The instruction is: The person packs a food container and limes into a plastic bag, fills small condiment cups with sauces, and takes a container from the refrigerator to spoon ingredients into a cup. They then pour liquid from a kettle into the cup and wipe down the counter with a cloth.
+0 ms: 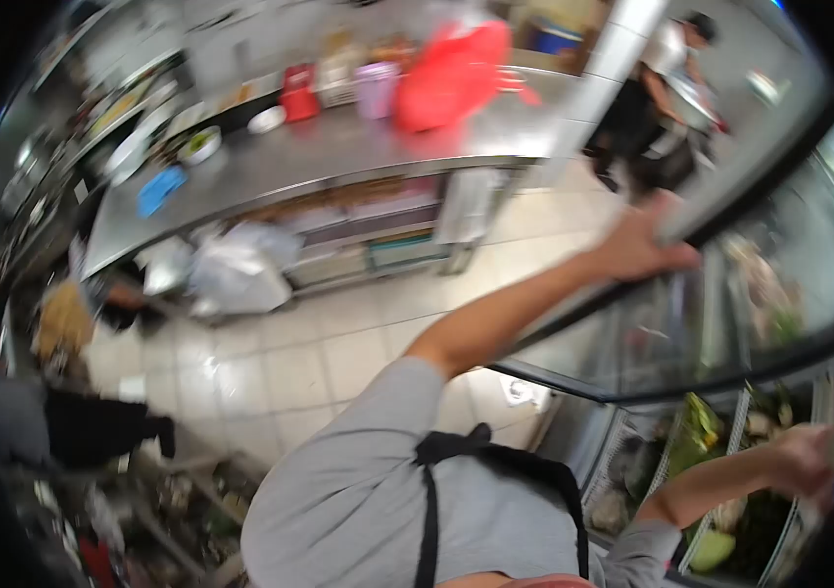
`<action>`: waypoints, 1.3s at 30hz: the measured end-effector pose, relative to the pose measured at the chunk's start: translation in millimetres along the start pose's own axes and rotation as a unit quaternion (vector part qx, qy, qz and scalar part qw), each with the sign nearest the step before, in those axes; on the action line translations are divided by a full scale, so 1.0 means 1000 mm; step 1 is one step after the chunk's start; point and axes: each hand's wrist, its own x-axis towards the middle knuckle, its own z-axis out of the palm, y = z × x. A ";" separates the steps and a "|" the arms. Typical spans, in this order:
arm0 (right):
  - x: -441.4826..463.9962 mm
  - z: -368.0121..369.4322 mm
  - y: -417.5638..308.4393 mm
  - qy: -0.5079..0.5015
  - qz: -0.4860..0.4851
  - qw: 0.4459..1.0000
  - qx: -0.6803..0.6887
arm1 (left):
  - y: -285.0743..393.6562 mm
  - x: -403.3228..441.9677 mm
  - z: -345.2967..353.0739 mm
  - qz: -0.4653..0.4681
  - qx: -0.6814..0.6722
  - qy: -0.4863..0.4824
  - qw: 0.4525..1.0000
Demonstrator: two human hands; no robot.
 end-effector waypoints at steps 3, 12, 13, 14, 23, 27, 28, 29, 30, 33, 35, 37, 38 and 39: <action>-0.117 -0.017 -0.129 -0.110 0.111 0.987 0.038 | 0.009 -0.056 -0.058 -0.018 -0.250 -0.118 0.961; -0.297 0.018 -0.387 -0.544 0.342 0.521 0.562 | 0.011 -0.249 -0.306 -0.076 -0.390 0.198 0.896; -0.304 0.025 -0.417 -0.540 0.424 0.413 0.599 | 0.001 -0.264 -0.321 -0.074 -0.339 0.241 0.906; -0.316 0.035 -0.434 -0.579 0.420 0.377 0.588 | -0.009 -0.275 -0.330 -0.064 -0.281 0.300 0.909; -0.422 0.166 -0.566 -0.580 -0.047 0.411 0.702 | -0.061 -0.280 -0.465 -0.102 -0.469 0.533 0.697; -0.473 0.261 -0.561 -0.614 -0.034 0.409 0.674 | -0.107 -0.298 -0.550 -0.106 -0.614 0.347 0.701; -0.499 0.289 -0.559 -0.649 -0.070 0.433 0.621 | -0.108 -0.293 -0.568 -0.090 -0.629 0.361 0.682; -0.528 0.301 -0.551 -0.689 -0.105 0.447 0.561 | -0.107 -0.287 -0.578 -0.094 -0.646 0.379 0.656; -0.553 0.300 -0.541 -0.708 -0.117 0.455 0.528 | -0.105 -0.278 -0.589 -0.098 -0.665 0.395 0.627; -0.589 0.317 -0.541 -0.708 -0.127 0.514 0.467 | -0.118 -0.261 -0.621 -0.069 -0.663 0.311 0.677; -0.567 0.320 -0.563 -0.671 -0.077 0.564 0.475 | -0.131 -0.261 -0.638 -0.077 -0.681 0.282 0.671; -0.527 0.318 -0.604 -0.624 0.036 0.558 0.546 | -0.144 -0.259 -0.654 -0.141 -0.652 0.311 0.677; -0.523 0.311 -0.619 -0.618 0.022 0.500 0.607 | -0.152 -0.260 -0.659 -0.184 -0.647 0.336 0.659; -0.506 0.307 -0.639 -0.590 -0.026 0.461 0.663 | -0.159 -0.257 -0.665 -0.226 -0.639 0.353 0.645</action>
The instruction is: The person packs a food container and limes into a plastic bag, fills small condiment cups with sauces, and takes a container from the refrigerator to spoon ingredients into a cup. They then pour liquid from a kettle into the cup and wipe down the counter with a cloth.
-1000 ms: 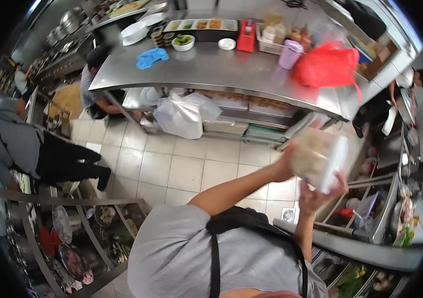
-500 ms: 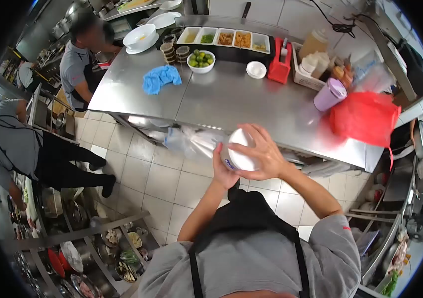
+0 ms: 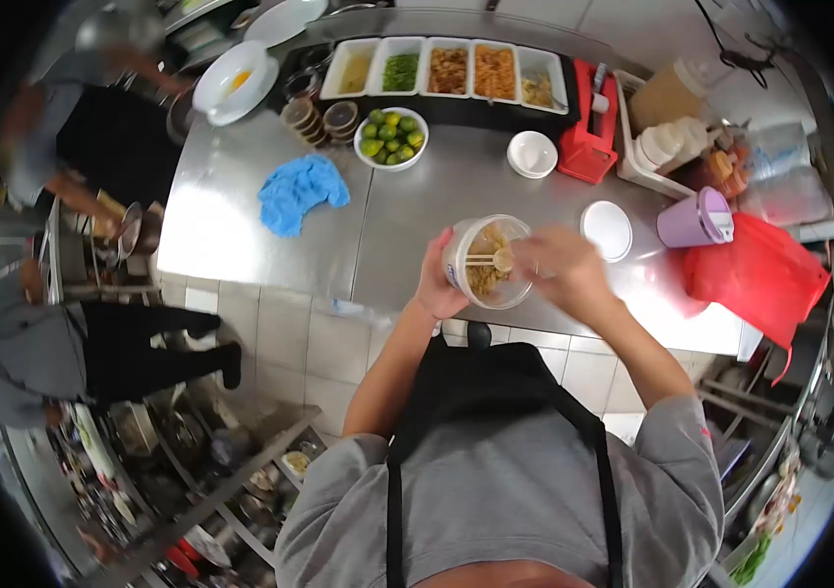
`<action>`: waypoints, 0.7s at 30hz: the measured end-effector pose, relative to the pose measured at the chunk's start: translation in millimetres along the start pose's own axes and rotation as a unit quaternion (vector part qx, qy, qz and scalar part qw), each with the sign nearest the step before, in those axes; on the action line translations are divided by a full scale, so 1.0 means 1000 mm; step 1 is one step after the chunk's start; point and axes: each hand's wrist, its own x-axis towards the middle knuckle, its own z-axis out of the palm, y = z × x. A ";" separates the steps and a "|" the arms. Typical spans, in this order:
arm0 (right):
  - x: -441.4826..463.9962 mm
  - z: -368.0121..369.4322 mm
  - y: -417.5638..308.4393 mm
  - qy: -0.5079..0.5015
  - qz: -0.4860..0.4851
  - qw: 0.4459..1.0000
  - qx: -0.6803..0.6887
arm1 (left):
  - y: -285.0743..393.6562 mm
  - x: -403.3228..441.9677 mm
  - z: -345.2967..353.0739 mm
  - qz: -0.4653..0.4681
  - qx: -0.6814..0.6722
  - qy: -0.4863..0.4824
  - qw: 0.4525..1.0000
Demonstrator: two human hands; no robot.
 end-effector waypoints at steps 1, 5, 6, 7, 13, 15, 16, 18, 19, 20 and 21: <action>0.014 0.008 -0.017 -0.061 0.018 0.998 -0.024 | 0.006 0.005 0.013 -0.025 0.023 0.025 0.999; 0.035 0.037 -0.008 -0.118 0.081 0.987 -0.071 | 0.028 0.028 0.030 -0.064 0.137 -0.001 0.989; 0.037 0.038 -0.006 -0.118 0.105 0.986 -0.052 | 0.036 0.033 0.033 -0.078 0.154 -0.004 0.985; 0.038 0.038 -0.004 -0.120 0.138 0.982 -0.041 | 0.042 0.034 0.035 -0.092 0.168 -0.003 0.981; 0.033 0.036 0.013 -0.113 0.197 0.971 0.070 | 0.052 0.052 0.022 -0.153 0.224 -0.009 0.962; 0.037 0.021 0.011 -0.054 0.191 0.969 0.147 | 0.054 0.054 0.021 -0.171 0.210 0.003 0.963; 0.037 0.015 0.013 -0.048 0.191 0.972 0.129 | 0.058 0.054 0.023 -0.178 0.203 0.006 0.963; 0.033 0.003 0.020 -0.032 0.190 0.977 0.095 | 0.059 0.056 0.026 -0.184 0.199 0.013 0.962; 0.028 0.002 0.027 -0.059 0.171 0.982 0.061 | 0.059 0.057 0.027 -0.184 0.201 0.017 0.962; 0.023 0.002 0.031 -0.095 0.162 0.981 0.051 | 0.058 0.060 0.028 -0.183 0.205 0.020 0.961; 0.020 0.002 0.034 -0.130 0.152 0.979 0.040 | 0.057 0.062 0.029 -0.179 0.207 0.028 0.961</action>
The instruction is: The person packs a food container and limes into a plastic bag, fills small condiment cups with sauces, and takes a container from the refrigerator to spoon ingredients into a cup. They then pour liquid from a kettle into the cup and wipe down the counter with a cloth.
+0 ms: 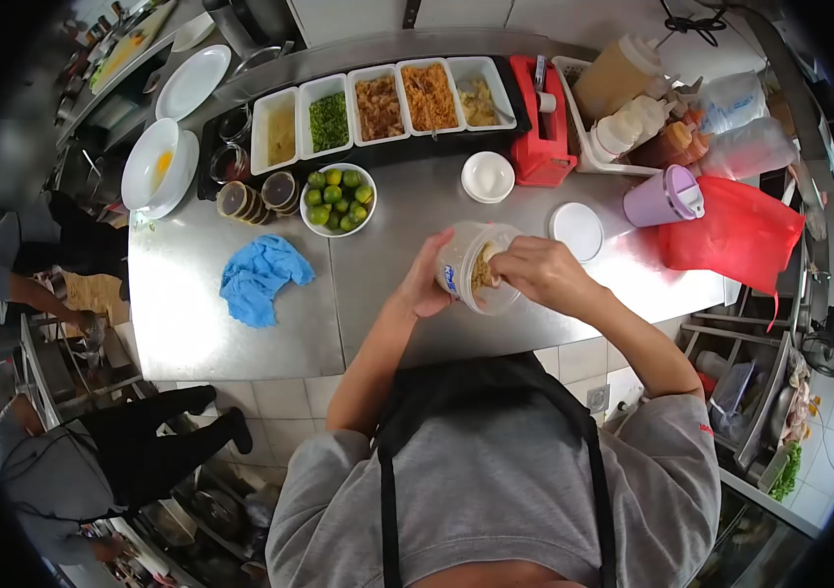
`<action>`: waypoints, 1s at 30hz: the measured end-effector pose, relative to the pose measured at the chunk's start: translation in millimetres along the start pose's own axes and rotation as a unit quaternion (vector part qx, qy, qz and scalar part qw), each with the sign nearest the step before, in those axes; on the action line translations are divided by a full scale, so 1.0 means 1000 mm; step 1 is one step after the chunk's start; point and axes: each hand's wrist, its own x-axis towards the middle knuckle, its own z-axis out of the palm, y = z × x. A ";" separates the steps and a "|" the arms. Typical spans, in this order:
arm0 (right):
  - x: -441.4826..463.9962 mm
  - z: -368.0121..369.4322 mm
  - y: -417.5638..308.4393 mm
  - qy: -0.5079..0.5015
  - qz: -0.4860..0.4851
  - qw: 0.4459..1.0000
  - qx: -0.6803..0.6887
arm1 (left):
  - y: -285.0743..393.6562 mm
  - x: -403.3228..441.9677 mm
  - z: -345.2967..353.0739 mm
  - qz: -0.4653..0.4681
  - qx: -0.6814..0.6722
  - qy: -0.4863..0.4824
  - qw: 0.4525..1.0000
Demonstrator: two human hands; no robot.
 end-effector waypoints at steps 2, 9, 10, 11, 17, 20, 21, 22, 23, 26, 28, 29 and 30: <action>-0.004 -0.003 0.005 -0.029 0.001 0.999 0.022 | -0.003 0.003 0.003 0.005 -0.001 0.022 1.000; -0.013 -0.005 0.011 0.004 0.202 0.953 0.224 | -0.015 0.009 0.000 0.040 -0.045 0.063 0.996; -0.012 -0.006 0.010 0.009 0.251 0.934 0.253 | -0.016 0.010 -0.001 0.046 -0.057 0.070 0.995; -0.011 -0.006 0.010 0.009 0.276 0.919 0.281 | -0.018 0.011 -0.003 0.050 -0.069 0.076 0.993; -0.012 0.004 0.028 0.101 0.339 0.809 0.470 | -0.021 0.019 -0.011 0.089 -0.115 0.059 0.988; -0.008 0.007 0.032 0.153 0.347 0.770 0.513 | -0.020 0.019 -0.006 0.072 -0.134 0.039 0.988; -0.007 0.008 0.033 0.167 0.344 0.782 0.492 | -0.019 0.020 -0.004 0.078 -0.142 0.046 0.986; -0.006 0.010 0.034 0.180 0.342 0.793 0.471 | -0.018 0.020 -0.001 0.084 -0.152 0.054 0.983; -0.005 0.012 0.033 0.175 0.317 0.837 0.411 | -0.018 0.021 0.000 0.090 -0.162 0.062 0.981; -0.009 0.016 0.025 0.131 0.234 0.928 0.258 | -0.017 0.020 -0.007 0.098 -0.124 0.029 0.987; -0.008 0.011 0.019 0.066 0.174 0.961 0.203 | -0.016 0.019 -0.010 0.094 -0.136 0.035 0.986; -0.008 0.011 0.018 0.077 0.178 0.961 0.197 | -0.015 0.019 -0.010 0.093 -0.142 0.037 0.985; -0.007 0.012 0.017 0.088 0.183 0.960 0.191 | -0.016 0.019 -0.012 0.096 -0.141 0.029 0.985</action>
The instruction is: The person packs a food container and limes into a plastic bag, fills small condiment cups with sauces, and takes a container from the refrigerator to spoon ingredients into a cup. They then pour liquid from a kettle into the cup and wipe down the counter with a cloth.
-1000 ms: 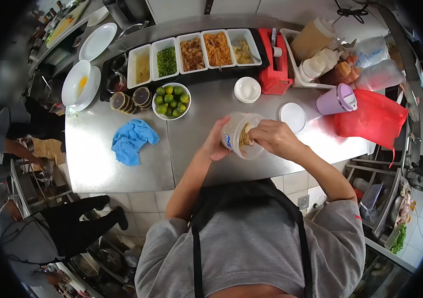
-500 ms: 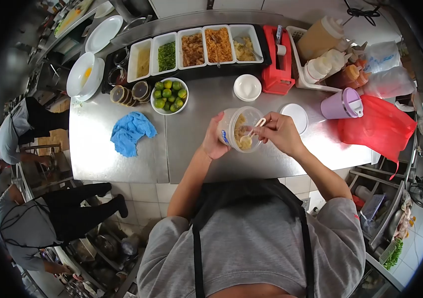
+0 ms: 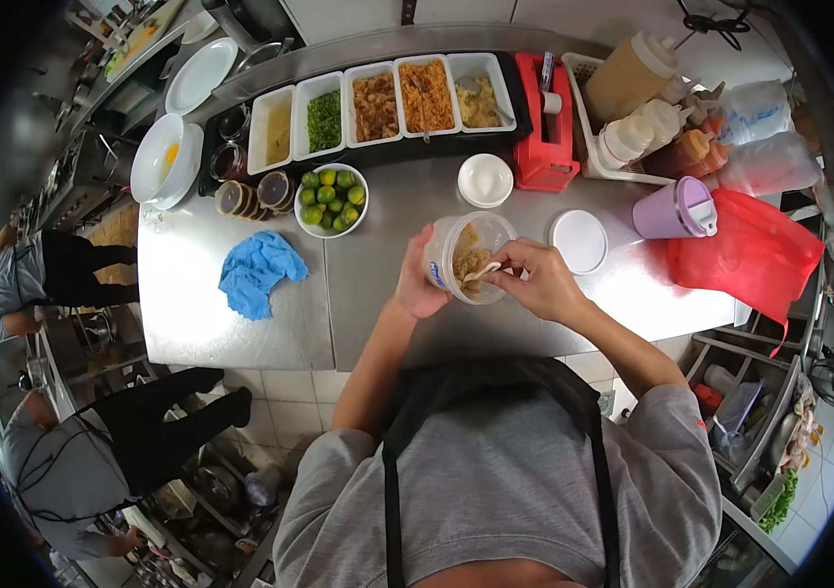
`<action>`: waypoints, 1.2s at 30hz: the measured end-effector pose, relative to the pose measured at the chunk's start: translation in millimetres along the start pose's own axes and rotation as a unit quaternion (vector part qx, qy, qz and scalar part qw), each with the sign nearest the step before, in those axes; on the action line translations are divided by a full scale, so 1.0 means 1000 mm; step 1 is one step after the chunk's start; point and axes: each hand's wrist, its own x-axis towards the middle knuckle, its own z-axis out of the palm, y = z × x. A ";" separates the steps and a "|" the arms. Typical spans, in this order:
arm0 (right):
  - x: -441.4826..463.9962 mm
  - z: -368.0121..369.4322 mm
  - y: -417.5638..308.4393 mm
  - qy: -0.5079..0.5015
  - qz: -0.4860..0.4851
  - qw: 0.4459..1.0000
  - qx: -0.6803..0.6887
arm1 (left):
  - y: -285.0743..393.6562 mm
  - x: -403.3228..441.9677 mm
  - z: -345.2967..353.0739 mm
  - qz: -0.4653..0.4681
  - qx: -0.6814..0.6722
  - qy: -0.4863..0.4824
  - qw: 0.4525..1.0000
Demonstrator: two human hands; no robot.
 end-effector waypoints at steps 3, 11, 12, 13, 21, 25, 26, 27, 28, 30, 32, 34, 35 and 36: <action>0.002 0.007 -0.004 0.043 0.016 0.999 0.001 | 0.001 0.000 0.000 0.010 0.015 -0.017 1.000; -0.005 0.017 -0.013 0.038 0.086 0.984 0.151 | 0.006 -0.003 0.011 0.048 0.045 -0.020 0.998; -0.002 0.015 -0.008 0.053 0.095 0.979 0.172 | 0.007 -0.003 0.009 0.047 0.042 -0.023 0.998; 0.000 0.013 -0.005 0.068 0.104 0.974 0.192 | 0.007 -0.002 0.007 0.047 0.039 -0.026 0.998; 0.014 -0.005 0.011 0.161 0.208 0.889 0.375 | 0.007 0.005 -0.009 0.029 -0.011 -0.072 0.997; 0.032 -0.021 0.017 0.246 0.183 0.870 0.386 | 0.005 -0.001 0.004 0.062 -0.014 0.032 0.997; 0.037 -0.019 0.023 0.268 0.155 0.880 0.359 | 0.005 -0.001 0.003 0.066 -0.014 0.029 0.997; 0.041 -0.014 0.028 0.289 0.142 0.893 0.316 | 0.005 -0.002 0.004 0.069 -0.007 0.043 0.997; 0.047 -0.007 0.032 0.309 0.128 0.902 0.272 | 0.004 -0.003 0.006 0.073 0.000 0.058 0.996; 0.055 0.005 0.044 0.335 0.093 0.934 0.085 | 0.005 -0.006 0.006 0.084 0.017 0.073 0.994; 0.054 0.010 0.049 0.291 0.056 0.955 0.021 | 0.005 -0.009 0.005 0.097 0.034 0.076 0.992; 0.056 0.012 0.043 0.274 0.038 0.961 -0.013 | 0.007 -0.013 0.004 0.102 0.039 0.076 0.991; 0.057 0.011 0.040 0.279 0.038 0.959 -0.014 | 0.008 -0.015 0.004 0.106 0.040 0.077 0.991; 0.057 0.011 0.037 0.284 0.039 0.958 -0.016 | 0.008 -0.017 0.002 0.108 0.035 0.076 0.991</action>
